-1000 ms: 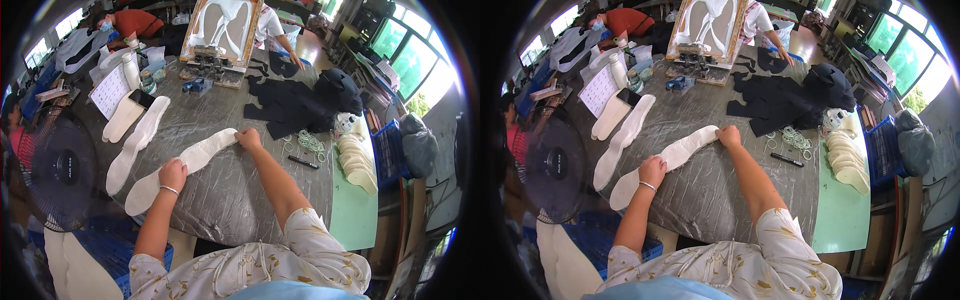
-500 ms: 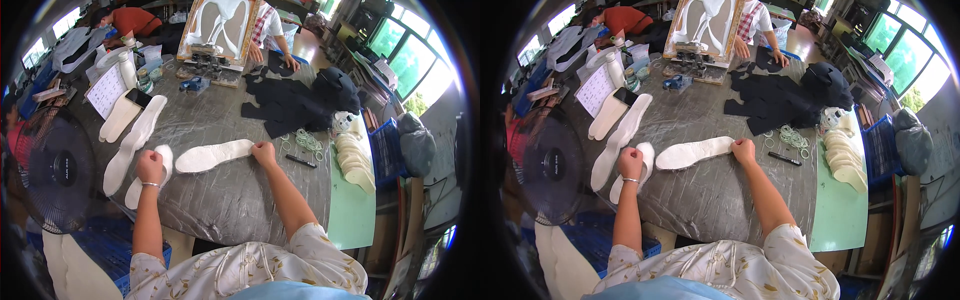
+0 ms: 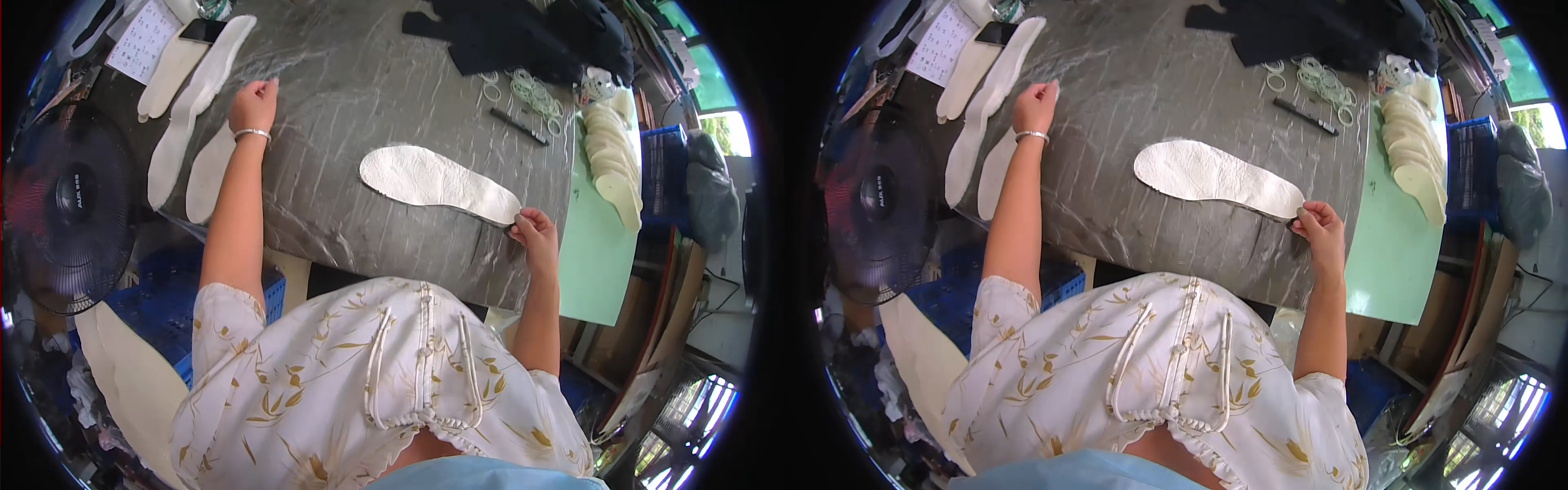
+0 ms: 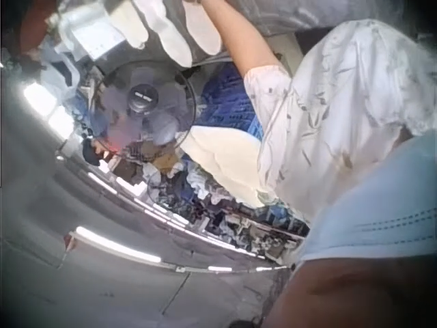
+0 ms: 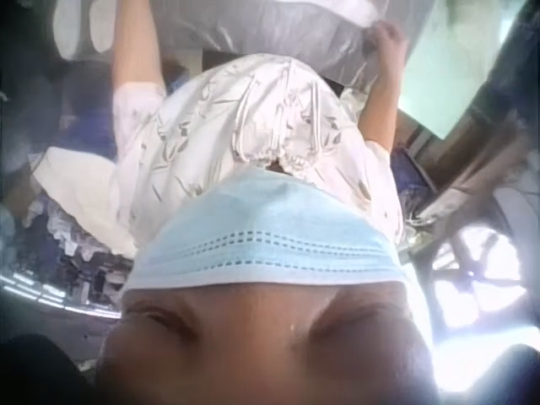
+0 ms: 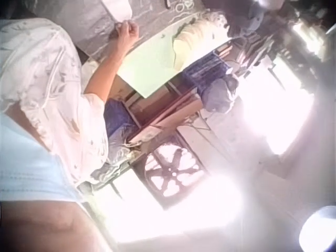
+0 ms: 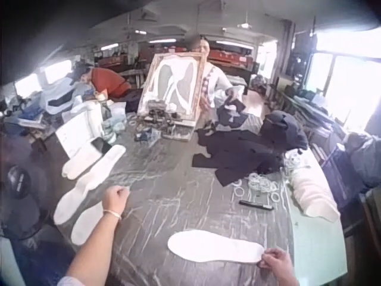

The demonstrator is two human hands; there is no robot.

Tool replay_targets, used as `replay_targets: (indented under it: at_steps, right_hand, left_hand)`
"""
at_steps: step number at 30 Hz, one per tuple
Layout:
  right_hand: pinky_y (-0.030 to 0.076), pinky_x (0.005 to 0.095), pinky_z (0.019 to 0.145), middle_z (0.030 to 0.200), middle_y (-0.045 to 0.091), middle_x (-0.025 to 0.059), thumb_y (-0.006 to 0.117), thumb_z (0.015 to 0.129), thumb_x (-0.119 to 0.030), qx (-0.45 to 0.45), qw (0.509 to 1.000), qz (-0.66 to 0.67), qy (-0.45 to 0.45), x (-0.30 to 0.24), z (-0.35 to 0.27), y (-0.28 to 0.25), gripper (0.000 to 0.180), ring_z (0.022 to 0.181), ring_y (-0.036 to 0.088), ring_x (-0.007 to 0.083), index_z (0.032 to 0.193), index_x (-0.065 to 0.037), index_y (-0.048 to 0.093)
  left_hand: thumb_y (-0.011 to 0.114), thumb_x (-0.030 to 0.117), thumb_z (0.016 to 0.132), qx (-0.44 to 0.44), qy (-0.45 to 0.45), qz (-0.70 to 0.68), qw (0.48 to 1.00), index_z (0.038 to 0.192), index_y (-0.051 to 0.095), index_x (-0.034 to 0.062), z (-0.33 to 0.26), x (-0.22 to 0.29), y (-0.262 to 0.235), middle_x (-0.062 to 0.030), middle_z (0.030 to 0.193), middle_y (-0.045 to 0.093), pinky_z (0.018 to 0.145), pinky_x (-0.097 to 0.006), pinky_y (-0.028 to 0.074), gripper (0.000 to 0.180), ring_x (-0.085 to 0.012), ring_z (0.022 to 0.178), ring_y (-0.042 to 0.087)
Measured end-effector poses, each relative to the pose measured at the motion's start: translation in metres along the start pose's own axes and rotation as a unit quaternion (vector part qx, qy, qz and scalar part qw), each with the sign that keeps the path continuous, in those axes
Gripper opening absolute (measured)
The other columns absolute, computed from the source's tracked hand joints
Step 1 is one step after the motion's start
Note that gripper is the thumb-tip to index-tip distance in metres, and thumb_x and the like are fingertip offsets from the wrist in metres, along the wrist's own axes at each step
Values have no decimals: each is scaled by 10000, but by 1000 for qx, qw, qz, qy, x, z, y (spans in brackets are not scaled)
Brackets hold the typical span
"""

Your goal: The person is stacking and aligning multiple layers of white shoe insole components on a workbench in a factory setting.

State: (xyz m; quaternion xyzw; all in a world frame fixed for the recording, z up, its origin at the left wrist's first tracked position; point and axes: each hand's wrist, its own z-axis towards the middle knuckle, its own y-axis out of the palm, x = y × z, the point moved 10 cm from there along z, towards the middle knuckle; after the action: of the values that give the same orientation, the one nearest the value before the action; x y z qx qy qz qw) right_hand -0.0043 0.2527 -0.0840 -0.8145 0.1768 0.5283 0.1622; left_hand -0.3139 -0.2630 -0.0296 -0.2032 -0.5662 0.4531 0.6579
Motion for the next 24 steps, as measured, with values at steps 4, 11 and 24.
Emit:
replay_targets:
  at_steps: [4,11,24]
  right_hand:
    - [563,230,676,804,639,49,629,860,-39,-7,998,39,43,22,-33,-25,143,701,645,111,984,6,574]
    - [563,282,711,929,671,151,474,812,27,-49,997,-24,57,16,-62,-51,325,767,669,193,1135,52,489]
    - [490,232,563,787,653,66,628,872,-189,194,971,-124,-60,2,-76,-131,275,642,607,99,1029,37,616]
  left_hand:
    - [524,132,817,76,103,7,992,1108,614,144,-42,41,-16,-88,1056,625,774,-432,502,305,-303,935,624]
    - [560,125,810,161,204,-1,966,1272,484,44,-92,48,-42,-194,1176,567,892,-444,457,476,-368,1058,558]
    - [567,109,919,-262,6,-324,909,1314,471,25,-233,97,35,-90,1155,593,650,-220,496,415,-107,818,614]
